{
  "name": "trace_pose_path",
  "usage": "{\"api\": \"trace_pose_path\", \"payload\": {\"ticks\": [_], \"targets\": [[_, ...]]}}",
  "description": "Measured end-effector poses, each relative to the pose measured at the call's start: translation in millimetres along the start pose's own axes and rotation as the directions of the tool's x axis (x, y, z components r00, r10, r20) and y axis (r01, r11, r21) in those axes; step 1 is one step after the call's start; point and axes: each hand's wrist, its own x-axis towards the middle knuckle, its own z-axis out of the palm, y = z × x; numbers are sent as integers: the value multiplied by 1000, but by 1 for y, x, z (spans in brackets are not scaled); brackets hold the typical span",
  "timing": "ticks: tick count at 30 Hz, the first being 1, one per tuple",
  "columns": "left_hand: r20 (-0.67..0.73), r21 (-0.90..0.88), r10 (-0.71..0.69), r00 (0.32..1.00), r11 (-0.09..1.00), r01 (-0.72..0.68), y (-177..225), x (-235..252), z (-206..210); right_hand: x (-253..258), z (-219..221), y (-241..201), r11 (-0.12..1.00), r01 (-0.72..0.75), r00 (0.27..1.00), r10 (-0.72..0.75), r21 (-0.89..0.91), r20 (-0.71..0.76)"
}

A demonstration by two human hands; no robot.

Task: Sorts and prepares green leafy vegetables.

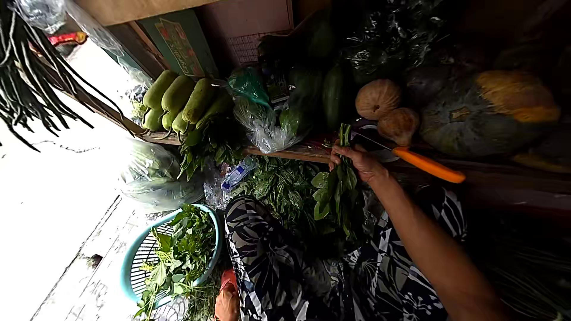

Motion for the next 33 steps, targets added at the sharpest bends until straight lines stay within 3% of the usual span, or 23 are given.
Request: {"api": "trace_pose_path", "payload": {"ticks": [4,8,11,14,18,24,26,28,31,33], "targets": [[-38,-25,38,999,999,-39,-10,12,3,1,0,4,1000,-5,999,6,-26,39],[-150,-243,62,987,965,-98,-11,12,-2,2,2,4,999,-27,998,28,-19,62],[-167,-382,5,986,922,-69,-18,14,-2,2,2,6,999,-24,996,27,-34,83],[-61,-474,-89,994,879,50,-9,-5,-27,2,4,4,999,-34,995,37,-32,90],[-236,-666,-75,969,739,-106,-22,-5,-16,2,5,4,998,-36,994,41,-54,105],[-332,-864,-184,925,454,-220,19,-1,-66,3,12,15,988,12,995,3,-156,96],[-379,-875,-103,920,365,-319,47,-8,-99,3,13,19,980,17,994,5,-197,109],[-492,-816,109,864,289,-501,87,-22,-137,4,17,20,971,20,995,3,-237,96],[-605,-690,404,686,163,-705,165,-57,-187,6,26,26,942,-1,996,31,-336,86],[-567,-646,590,575,114,-755,217,-79,-206,9,28,32,898,14,994,35,-440,103]]}}
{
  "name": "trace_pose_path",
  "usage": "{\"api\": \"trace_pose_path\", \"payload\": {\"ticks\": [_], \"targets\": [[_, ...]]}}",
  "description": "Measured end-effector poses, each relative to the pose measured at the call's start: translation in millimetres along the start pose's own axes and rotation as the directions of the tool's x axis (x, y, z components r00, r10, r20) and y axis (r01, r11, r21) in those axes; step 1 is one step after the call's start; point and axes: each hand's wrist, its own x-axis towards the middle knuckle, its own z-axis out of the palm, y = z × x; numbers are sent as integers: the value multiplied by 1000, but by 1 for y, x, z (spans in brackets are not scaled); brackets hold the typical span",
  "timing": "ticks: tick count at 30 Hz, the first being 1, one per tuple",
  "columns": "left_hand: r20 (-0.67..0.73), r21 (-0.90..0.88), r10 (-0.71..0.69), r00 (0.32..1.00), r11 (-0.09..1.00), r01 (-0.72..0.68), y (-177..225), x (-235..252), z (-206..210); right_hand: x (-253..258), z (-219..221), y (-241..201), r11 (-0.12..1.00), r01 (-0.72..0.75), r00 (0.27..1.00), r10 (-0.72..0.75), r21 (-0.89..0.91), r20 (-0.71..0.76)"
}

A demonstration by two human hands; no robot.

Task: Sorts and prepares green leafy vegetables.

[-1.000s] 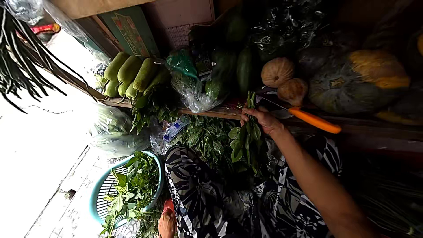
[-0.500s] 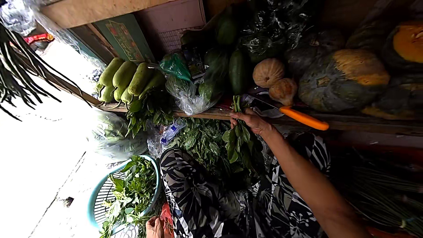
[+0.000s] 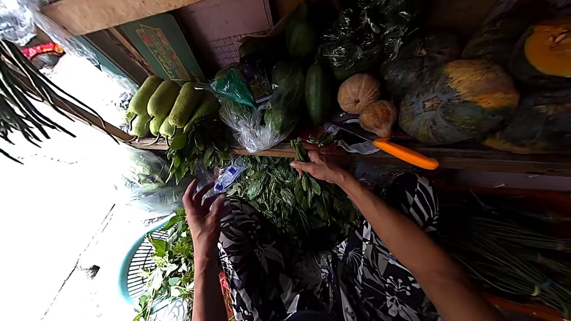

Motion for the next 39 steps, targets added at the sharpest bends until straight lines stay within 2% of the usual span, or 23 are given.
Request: {"api": "trace_pose_path", "payload": {"ticks": [2,4,7,9,11,15,17,18,20,22,23,24,25,26,27,28,29,30,31,32,33,35,39], "targets": [[243,70,46,969,995,-64,19,23,36,1,4,-3,982,-13,1000,17,-191,18],[420,149,58,906,980,-132,31,39,70,2,8,-6,921,-40,998,58,-387,35],[596,238,72,799,936,-261,37,55,107,2,12,-9,829,-27,992,92,-559,88],[664,245,66,745,922,-300,34,62,121,-1,14,-10,811,31,995,28,-585,92],[682,214,23,731,949,-230,26,64,130,-3,14,-11,823,83,996,-44,-562,83],[666,11,-91,740,994,112,12,57,131,-7,9,-16,909,76,997,-83,-411,2],[653,4,-91,751,993,117,5,54,132,-5,4,-15,960,79,996,-88,-268,-21],[655,85,-91,750,995,46,7,53,130,-3,1,-12,977,83,996,-87,-196,-16],[638,314,-29,770,922,-225,11,51,129,-2,-4,-10,996,66,997,-69,-67,-31],[610,377,155,777,806,-457,4,46,123,-1,-9,-8,999,40,999,-39,16,-35],[577,327,238,781,809,-488,1,44,119,0,-12,-9,999,25,999,-24,40,-30],[529,188,279,801,882,-432,-4,42,115,0,-14,-8,997,18,999,-16,73,-34],[479,-65,277,833,957,-281,-10,39,112,1,-15,-7,993,21,999,-15,118,-50],[441,-357,231,867,932,-67,-16,36,112,1,-14,-6,986,23,997,-11,167,-73],[413,-607,153,898,781,146,-18,32,116,1,-13,-6,978,19,996,0,207,-90],[386,-803,11,923,497,330,-16,28,120,2,-12,-6,974,15,995,9,226,-103],[392,-891,-128,911,192,411,-15,25,124,2,-9,-6,974,14,994,10,224,-105],[414,-908,-219,884,-34,417,-17,25,127,3,-6,-6,978,18,995,2,208,-98],[431,-902,-264,863,-144,407,-20,24,131,3,-2,-6,984,19,995,-2,178,-96],[445,-895,-302,843,-154,418,-22,23,135,1,2,-8,991,19,995,-6,136,-96],[453,-886,-338,825,-65,459,-23,23,139,-2,6,-11,997,17,994,-9,75,-106],[445,-809,-342,828,244,536,-22,24,144,-7,10,-15,997,43,992,-50,-71,-112],[505,-668,-111,856,578,469,-19,37,135,-8,8,-15,915,40,988,-97,-402,-122]]}}
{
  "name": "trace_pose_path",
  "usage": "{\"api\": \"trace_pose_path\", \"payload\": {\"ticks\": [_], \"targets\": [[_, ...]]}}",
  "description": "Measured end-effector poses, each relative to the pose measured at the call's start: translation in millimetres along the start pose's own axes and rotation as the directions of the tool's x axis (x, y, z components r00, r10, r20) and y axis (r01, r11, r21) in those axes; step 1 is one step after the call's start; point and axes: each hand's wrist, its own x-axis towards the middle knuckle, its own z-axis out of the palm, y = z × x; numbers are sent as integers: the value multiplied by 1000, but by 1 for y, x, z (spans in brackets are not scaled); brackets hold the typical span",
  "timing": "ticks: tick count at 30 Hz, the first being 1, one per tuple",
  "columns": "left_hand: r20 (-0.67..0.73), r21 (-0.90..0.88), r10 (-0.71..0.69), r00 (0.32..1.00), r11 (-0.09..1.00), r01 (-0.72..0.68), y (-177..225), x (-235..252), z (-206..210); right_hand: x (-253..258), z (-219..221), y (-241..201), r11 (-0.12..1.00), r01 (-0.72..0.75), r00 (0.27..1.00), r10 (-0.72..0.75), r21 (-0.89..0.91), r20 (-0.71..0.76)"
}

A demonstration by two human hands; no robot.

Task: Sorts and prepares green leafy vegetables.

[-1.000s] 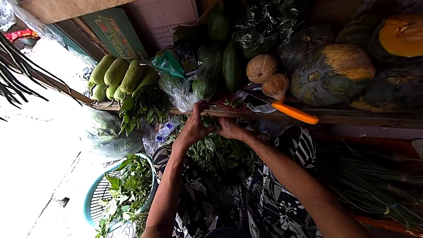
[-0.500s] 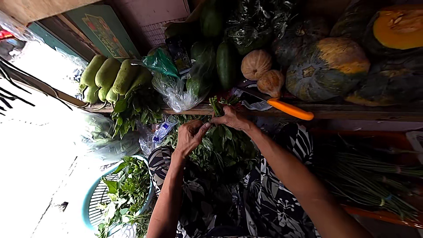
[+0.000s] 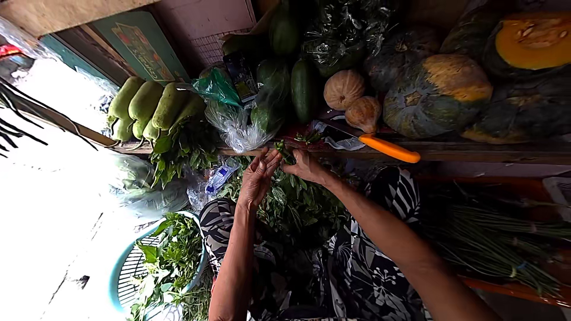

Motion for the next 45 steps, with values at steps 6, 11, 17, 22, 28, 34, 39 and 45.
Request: {"api": "trace_pose_path", "payload": {"ticks": [6,11,17,22,28,34,39,45], "targets": [[187,865,-201,962,498,-64,30,15,7,-2,10,8,863,97,970,29,-495,241],[474,857,-134,870,-155,-491,21,2,26,-5,22,15,890,12,929,158,-455,334],[441,618,218,870,629,-471,-20,-26,-2,14,6,17,927,-335,934,304,169,185],[-151,-523,33,988,845,-108,-38,-31,2,16,13,20,848,-249,967,245,468,71],[-175,-235,12,985,970,-54,-19,-20,-9,7,18,5,973,-87,990,108,-211,88],[31,763,-133,991,643,62,14,-2,-11,-7,26,-1,831,132,960,30,-540,279],[389,921,18,921,13,-389,9,-6,4,-17,36,4,902,22,968,89,-431,235],[460,658,258,850,544,-521,-29,-31,-9,22,10,23,949,-287,928,310,-134,206]]}}
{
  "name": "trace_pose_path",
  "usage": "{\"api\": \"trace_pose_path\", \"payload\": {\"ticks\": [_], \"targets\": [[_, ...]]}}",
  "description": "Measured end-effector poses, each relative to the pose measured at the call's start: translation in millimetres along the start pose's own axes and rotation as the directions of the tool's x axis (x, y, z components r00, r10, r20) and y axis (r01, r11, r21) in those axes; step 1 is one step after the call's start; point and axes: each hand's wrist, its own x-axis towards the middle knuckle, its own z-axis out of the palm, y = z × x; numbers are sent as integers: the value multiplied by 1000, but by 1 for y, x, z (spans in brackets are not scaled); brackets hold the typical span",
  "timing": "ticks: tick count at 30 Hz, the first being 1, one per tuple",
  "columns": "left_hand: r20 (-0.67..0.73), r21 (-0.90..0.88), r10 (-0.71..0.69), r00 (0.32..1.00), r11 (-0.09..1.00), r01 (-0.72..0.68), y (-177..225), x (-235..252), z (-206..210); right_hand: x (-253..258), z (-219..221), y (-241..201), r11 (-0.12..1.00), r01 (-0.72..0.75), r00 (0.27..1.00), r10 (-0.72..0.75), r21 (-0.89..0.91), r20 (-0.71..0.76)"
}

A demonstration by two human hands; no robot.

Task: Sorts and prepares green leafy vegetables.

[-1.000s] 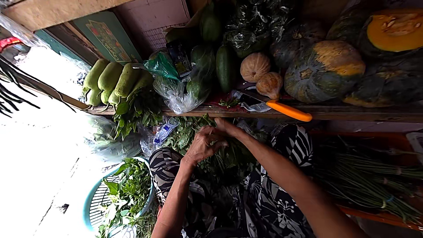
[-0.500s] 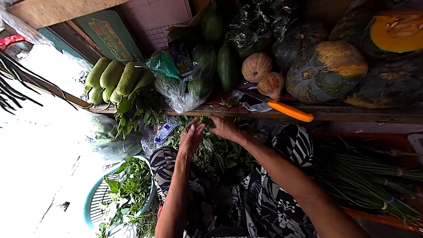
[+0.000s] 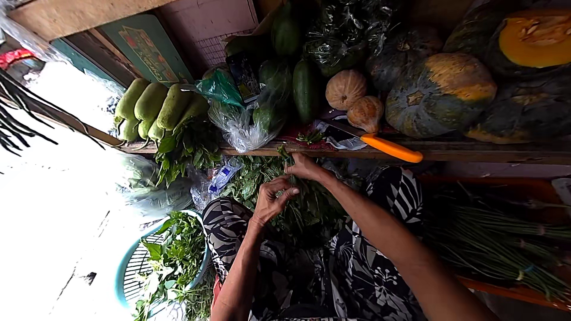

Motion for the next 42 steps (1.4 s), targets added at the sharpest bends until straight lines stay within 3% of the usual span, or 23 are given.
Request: {"api": "trace_pose_path", "payload": {"ticks": [1,3,5,6,7,9,13,15,18,21,24,27,29,31,33,34,35,36,37,38,39,42], "targets": [[-108,-247,-121,987,965,91,-3,-4,7,2,-1,3,988,12,999,-6,153,-40],[-259,-719,-424,868,685,120,-2,-2,18,-8,0,-6,935,45,995,-11,351,-98],[-248,-939,-675,695,343,-2,4,8,24,-11,4,-7,933,102,985,-47,346,-166],[-216,-966,-721,659,258,-33,4,11,23,-11,7,-6,954,128,977,-73,272,-202],[-193,-971,-722,664,240,-21,4,11,22,-12,9,-8,976,131,972,-92,173,-218],[-179,-944,-679,712,323,70,2,13,12,-17,9,-14,992,119,969,-126,-48,-212],[-68,-709,-564,823,608,358,-5,22,-21,-21,15,-9,885,239,935,-321,-400,-153],[-3,-438,-575,818,736,516,1,30,-29,-22,19,-9,839,250,941,-327,-483,-81],[-25,-28,-628,778,778,628,13,40,-24,-24,24,-14,852,162,973,-220,-498,-61],[-130,227,-505,853,822,522,18,32,-14,-23,15,-22,925,34,998,-54,-379,-43],[-283,533,-256,924,759,374,12,20,-6,-16,0,-17,998,-3,995,-3,-57,-98],[-190,714,-135,973,661,231,10,7,-8,-4,-8,1,933,62,979,12,354,-201],[-66,723,6,998,689,44,8,1,-7,-4,-8,2,846,90,974,34,525,-223],[-50,498,71,996,866,-37,8,-1,-2,-3,-4,2,803,55,972,91,593,-214],[-235,-32,-18,972,999,11,5,0,7,-7,2,-2,786,39,973,111,618,-203],[-323,-403,-158,933,915,15,5,4,14,-12,6,-5,783,61,975,87,618,-206],[-362,-744,-379,852,668,-19,11,10,20,-15,10,-7,786,97,975,48,610,-216],[-299,-928,-576,760,361,-92,14,15,20,-15,16,-4,800,144,971,1,583,-241],[-198,-979,-676,710,110,-169,13,16,17,-14,19,-2,825,190,962,-47,533,-269],[-141,-976,-722,677,-13,-218,10,18,15,-12,21,-2,862,222,952,-91,455,-292],[-133,-977,-742,657,-13,-212,7,20,14,-12,21,-5,906,229,945,-119,357,-303],[-208,-953,-755,622,301,47,7,27,13,-16,17,-12,979,196,945,-177,45,-275]]}}
